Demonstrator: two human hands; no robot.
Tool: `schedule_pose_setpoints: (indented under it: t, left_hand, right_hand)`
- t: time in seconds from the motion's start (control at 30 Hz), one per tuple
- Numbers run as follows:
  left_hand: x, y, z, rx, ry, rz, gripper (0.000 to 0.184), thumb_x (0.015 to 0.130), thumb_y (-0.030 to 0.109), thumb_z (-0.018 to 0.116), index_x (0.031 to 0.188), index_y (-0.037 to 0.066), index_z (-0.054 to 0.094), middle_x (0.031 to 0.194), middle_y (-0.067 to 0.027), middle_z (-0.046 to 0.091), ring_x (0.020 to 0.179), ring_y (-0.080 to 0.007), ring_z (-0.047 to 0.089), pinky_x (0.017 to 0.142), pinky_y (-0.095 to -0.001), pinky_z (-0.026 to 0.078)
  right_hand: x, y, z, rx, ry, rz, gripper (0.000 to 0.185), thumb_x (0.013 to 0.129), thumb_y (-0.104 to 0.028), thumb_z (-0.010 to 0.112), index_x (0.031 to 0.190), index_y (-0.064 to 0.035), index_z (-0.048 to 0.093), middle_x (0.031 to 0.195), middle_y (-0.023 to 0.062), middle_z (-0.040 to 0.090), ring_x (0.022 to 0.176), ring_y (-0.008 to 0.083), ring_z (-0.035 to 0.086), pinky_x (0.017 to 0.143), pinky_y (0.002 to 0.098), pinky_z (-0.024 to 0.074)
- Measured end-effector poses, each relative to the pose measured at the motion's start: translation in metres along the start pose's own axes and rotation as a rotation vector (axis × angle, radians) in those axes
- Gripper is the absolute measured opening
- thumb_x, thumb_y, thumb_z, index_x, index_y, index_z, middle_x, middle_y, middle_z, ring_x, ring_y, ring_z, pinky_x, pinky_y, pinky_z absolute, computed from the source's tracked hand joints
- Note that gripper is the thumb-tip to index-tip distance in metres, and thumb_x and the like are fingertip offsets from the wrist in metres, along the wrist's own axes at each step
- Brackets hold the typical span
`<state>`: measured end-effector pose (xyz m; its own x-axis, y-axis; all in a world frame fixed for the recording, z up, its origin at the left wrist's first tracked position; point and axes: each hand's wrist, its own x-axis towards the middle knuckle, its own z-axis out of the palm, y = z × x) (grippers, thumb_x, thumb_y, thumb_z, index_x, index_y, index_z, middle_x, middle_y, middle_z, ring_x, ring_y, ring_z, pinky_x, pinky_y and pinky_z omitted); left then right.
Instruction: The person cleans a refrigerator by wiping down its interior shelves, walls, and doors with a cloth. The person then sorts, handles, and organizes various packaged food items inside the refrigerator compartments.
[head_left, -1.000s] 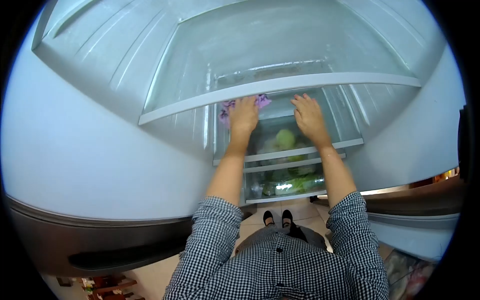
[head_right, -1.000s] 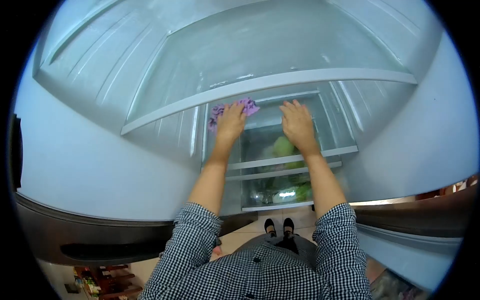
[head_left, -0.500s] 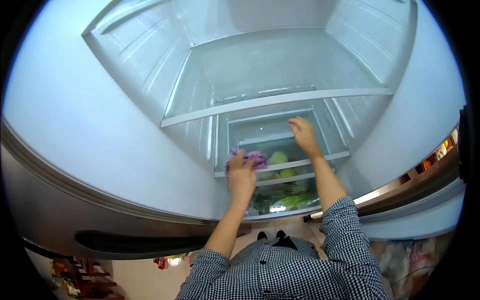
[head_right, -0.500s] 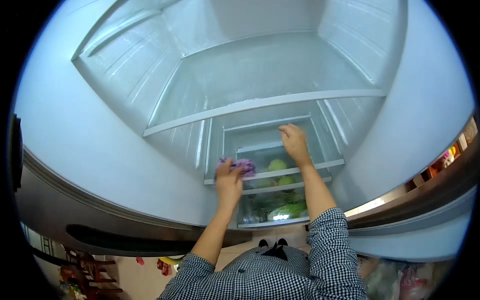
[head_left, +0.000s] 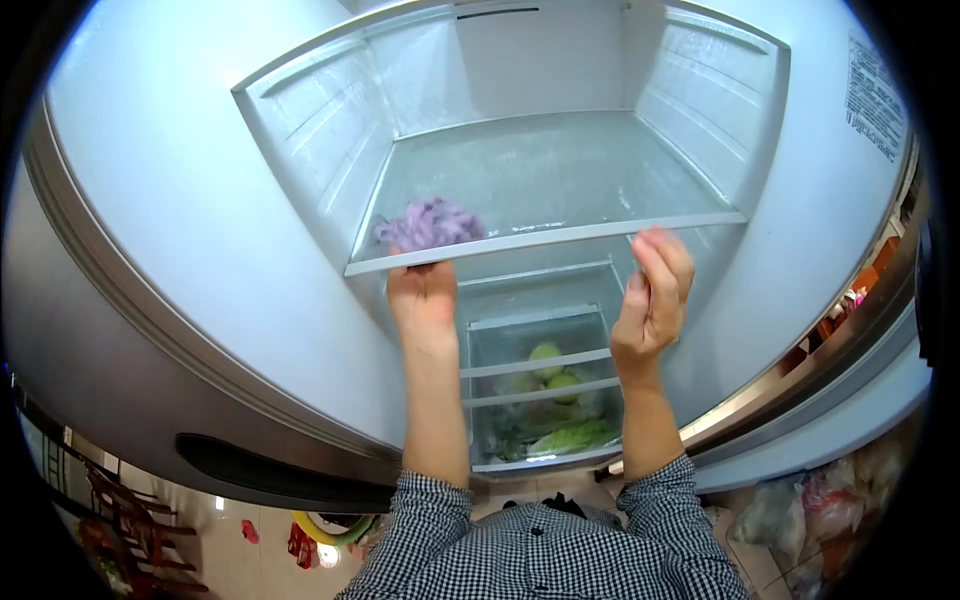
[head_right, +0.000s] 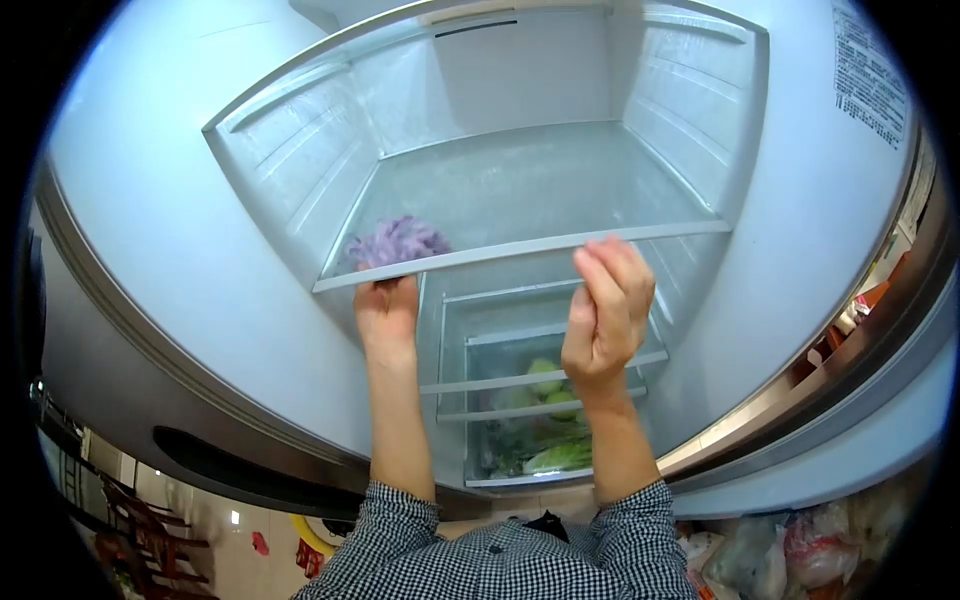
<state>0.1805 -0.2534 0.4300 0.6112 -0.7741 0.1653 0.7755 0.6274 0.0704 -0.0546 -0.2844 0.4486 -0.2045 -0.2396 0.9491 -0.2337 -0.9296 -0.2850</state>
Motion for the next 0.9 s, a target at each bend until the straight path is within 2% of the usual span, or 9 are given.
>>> schedule_pose_setpoints:
  t: [0.07,0.13,0.17,0.23,0.33,0.63,0.8,0.83,0.9]
  left_hand:
    - [0.027,-0.017,-0.014,-0.181,-0.503,-0.267,0.028,0.089,0.016,0.049,0.113,0.000,0.050,0.116,-0.0160,0.053,0.110,-0.0294,0.050,0.098,-0.0459,0.041]
    - [0.010,-0.046,-0.001,-0.147,-0.413,-0.360,0.024,0.089,0.015,0.048,0.109,0.002,0.052,0.109,-0.0144,0.056,0.105,-0.0285,0.052,0.096,-0.0460,0.042]
    - [-0.014,-0.065,0.019,-0.027,-0.084,-0.323,0.020,0.089,0.015,0.048,0.105,0.004,0.054,0.103,-0.0125,0.059,0.102,-0.0267,0.054,0.095,-0.0452,0.042]
    - [-0.026,-0.109,0.021,-0.281,0.001,-0.519,0.021,0.088,0.014,0.048,0.105,0.003,0.054,0.104,-0.0123,0.059,0.102,-0.0272,0.054,0.096,-0.0459,0.041]
    - [-0.045,-0.137,0.019,-0.517,-0.226,-0.696,0.026,0.090,0.015,0.046,0.112,0.001,0.051,0.111,-0.0151,0.057,0.105,-0.0287,0.054,0.097,-0.0450,0.041]
    - [-0.123,-0.052,0.068,0.374,0.106,-0.097,0.024,0.093,0.016,0.041,0.109,0.004,0.054,0.106,-0.0122,0.059,0.099,-0.0235,0.057,0.090,-0.0386,0.046]
    - [-0.095,-0.029,0.102,0.932,-0.212,0.985,0.015,0.087,0.004,0.052,0.102,0.002,0.052,0.092,-0.0043,0.057,0.079,-0.0108,0.055,0.071,-0.0265,0.046]
    - [-0.088,-0.030,0.114,0.972,-0.279,0.938,0.015,0.085,0.000,0.054,0.100,0.001,0.053,0.087,-0.0013,0.056,0.076,-0.0074,0.053,0.066,-0.0230,0.044]
    - [-0.043,-0.020,0.090,1.645,-0.302,1.039,0.012,0.084,0.007,0.057,0.095,0.002,0.056,0.085,-0.0096,0.060,0.073,-0.0164,0.058,0.062,-0.0303,0.046]
  right_hand:
    - [0.018,0.007,0.004,-0.198,-0.071,-0.138,0.016,0.081,-0.010,0.056,0.093,-0.0038,0.064,0.093,0.0092,0.064,0.093,0.0248,0.058,0.095,0.0424,0.0367]
    - [0.020,0.020,0.009,-0.279,-0.258,-0.100,0.016,0.080,-0.013,0.058,0.092,-0.0055,0.065,0.092,0.0076,0.064,0.094,0.0267,0.058,0.100,0.0457,0.0302]
    - [0.018,0.022,0.012,-0.354,-0.263,-0.151,0.015,0.080,-0.015,0.058,0.090,-0.0074,0.066,0.093,0.0054,0.065,0.094,0.0250,0.058,0.098,0.0447,0.0310]
    - [0.019,0.023,0.013,-0.353,-0.256,-0.153,0.015,0.080,-0.016,0.058,0.091,-0.0080,0.066,0.093,0.0053,0.065,0.094,0.0246,0.058,0.095,0.0437,0.0327]
    - [0.020,0.024,0.009,-0.348,-0.276,-0.185,0.016,0.081,-0.017,0.058,0.091,-0.0083,0.066,0.094,0.0054,0.065,0.094,0.0239,0.058,0.092,0.0426,0.0342]
    - [0.021,0.022,0.007,-0.326,-0.270,-0.175,0.017,0.078,-0.018,0.060,0.090,-0.0078,0.066,0.095,0.0059,0.065,0.094,0.0225,0.058,0.092,0.0417,0.0341]
    - [0.019,0.020,0.007,-0.324,-0.262,-0.178,0.016,0.077,-0.015,0.060,0.090,-0.0077,0.066,0.094,0.0051,0.065,0.094,0.0217,0.058,0.093,0.0414,0.0339]
    - [0.019,0.020,0.007,-0.322,-0.262,-0.183,0.017,0.076,-0.015,0.060,0.090,-0.0077,0.066,0.094,0.0050,0.065,0.094,0.0217,0.058,0.093,0.0413,0.0339]
    - [0.021,0.020,0.007,-0.319,-0.257,-0.187,0.017,0.076,-0.014,0.060,0.091,-0.0077,0.066,0.094,0.0051,0.065,0.094,0.0216,0.058,0.093,0.0411,0.0340]
